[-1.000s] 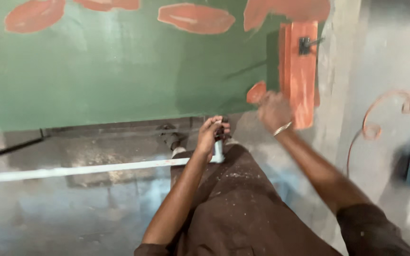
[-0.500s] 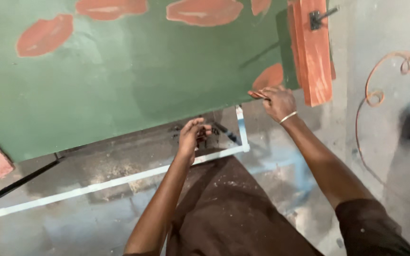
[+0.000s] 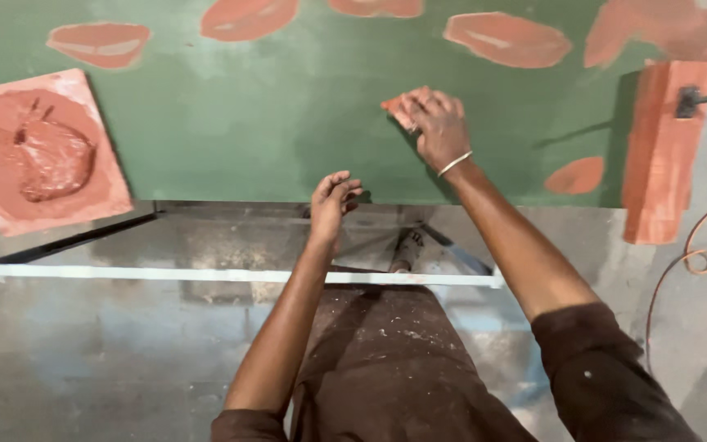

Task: The person applies reddish-brown filler paste to a green board using a small rectangular tool. They repeatedly scoop paste from a pile on the board and spread it in patches across the surface, occasionally cleaning the tool on a wooden plank.

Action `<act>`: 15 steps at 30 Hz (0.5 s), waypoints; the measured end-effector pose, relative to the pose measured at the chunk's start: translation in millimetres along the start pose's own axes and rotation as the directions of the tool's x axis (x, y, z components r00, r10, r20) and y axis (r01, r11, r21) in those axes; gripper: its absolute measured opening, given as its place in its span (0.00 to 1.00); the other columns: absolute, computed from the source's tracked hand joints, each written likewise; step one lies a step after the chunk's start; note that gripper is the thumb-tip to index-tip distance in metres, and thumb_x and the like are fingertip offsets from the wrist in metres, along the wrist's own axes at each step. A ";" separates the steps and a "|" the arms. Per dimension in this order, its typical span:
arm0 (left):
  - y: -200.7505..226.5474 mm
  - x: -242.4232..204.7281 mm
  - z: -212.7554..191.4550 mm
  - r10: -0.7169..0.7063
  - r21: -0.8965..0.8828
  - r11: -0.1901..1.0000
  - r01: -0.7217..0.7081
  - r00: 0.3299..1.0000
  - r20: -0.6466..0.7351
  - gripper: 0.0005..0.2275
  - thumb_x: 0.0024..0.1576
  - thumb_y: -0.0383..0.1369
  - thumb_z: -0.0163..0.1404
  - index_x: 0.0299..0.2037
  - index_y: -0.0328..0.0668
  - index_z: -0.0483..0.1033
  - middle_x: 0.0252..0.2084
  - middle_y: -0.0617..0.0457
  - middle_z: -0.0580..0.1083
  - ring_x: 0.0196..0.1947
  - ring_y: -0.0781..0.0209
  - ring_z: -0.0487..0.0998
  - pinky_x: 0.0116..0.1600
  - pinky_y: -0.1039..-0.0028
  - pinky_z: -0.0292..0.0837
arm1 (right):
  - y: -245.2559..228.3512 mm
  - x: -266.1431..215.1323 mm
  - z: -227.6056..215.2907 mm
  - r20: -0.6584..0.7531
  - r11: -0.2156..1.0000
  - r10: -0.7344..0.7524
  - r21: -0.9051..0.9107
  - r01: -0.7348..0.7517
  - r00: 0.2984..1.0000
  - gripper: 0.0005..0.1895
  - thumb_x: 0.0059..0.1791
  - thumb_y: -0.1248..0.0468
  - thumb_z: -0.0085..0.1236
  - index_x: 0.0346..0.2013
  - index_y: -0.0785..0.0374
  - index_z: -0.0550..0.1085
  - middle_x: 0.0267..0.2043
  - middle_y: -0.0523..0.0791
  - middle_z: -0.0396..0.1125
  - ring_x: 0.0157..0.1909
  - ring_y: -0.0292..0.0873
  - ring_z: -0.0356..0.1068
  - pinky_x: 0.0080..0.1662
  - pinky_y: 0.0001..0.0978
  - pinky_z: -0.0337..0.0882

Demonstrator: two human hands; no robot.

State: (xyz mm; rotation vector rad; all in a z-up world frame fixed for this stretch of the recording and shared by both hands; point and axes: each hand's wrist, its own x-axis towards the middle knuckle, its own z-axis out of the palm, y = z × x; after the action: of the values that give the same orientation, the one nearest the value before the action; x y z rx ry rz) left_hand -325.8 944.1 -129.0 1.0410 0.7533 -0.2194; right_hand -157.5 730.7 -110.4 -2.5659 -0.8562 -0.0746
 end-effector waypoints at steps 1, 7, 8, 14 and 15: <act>4.2 3.7 -11.8 0.006 -0.014 1.000 -0.006 1.000 -0.003 0.11 0.62 0.30 0.47 0.54 0.39 0.72 0.45 0.52 0.79 0.43 0.64 0.78 0.45 0.72 0.73 | -6.3 10.3 13.6 -0.031 1.000 0.007 -0.019 -0.008 0.999 0.26 0.45 0.75 0.53 0.58 0.60 0.76 0.58 0.48 0.69 0.61 0.56 0.64 0.58 0.53 0.62; 37.8 50.3 -67.4 -0.043 -0.040 0.998 0.045 0.998 0.047 0.10 0.63 0.29 0.46 0.53 0.37 0.72 0.43 0.50 0.79 0.39 0.64 0.79 0.42 0.75 0.73 | -64.3 49.7 64.9 -0.035 0.997 0.051 0.052 -0.049 0.998 0.22 0.48 0.75 0.51 0.56 0.59 0.75 0.59 0.48 0.69 0.60 0.53 0.66 0.58 0.46 0.69; 40.7 52.3 -72.0 -0.072 -0.043 0.996 0.074 0.996 0.055 0.11 0.62 0.28 0.45 0.53 0.37 0.72 0.43 0.49 0.79 0.38 0.63 0.80 0.41 0.75 0.72 | -78.0 40.7 60.6 0.033 0.996 -0.073 -0.052 0.075 0.997 0.25 0.38 0.73 0.55 0.51 0.61 0.76 0.55 0.50 0.69 0.59 0.57 0.66 0.58 0.49 0.69; 63.6 66.9 -84.5 -0.078 -0.008 0.997 0.081 0.984 0.162 0.10 0.63 0.27 0.43 0.53 0.35 0.71 0.42 0.47 0.79 0.38 0.64 0.80 0.41 0.76 0.72 | -57.7 49.8 21.4 0.186 0.986 0.030 -0.166 0.002 0.982 0.21 0.38 0.74 0.57 0.46 0.57 0.78 0.48 0.46 0.72 0.52 0.53 0.71 0.48 0.51 0.68; 63.8 66.3 -89.8 -0.081 0.001 0.997 0.082 0.983 0.167 0.11 0.64 0.27 0.42 0.53 0.35 0.71 0.43 0.47 0.79 0.38 0.64 0.80 0.41 0.76 0.72 | -41.2 56.4 19.1 0.096 0.966 0.185 -0.202 -0.163 0.978 0.20 0.41 0.73 0.57 0.47 0.61 0.77 0.48 0.48 0.72 0.50 0.55 0.69 0.49 0.51 0.69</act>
State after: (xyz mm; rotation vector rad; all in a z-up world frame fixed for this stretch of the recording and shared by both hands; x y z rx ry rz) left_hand -286.3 1064.0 -153.5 0.9736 0.6446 -0.3699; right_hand -137.5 799.8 -101.6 -2.8410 -0.6886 0.0441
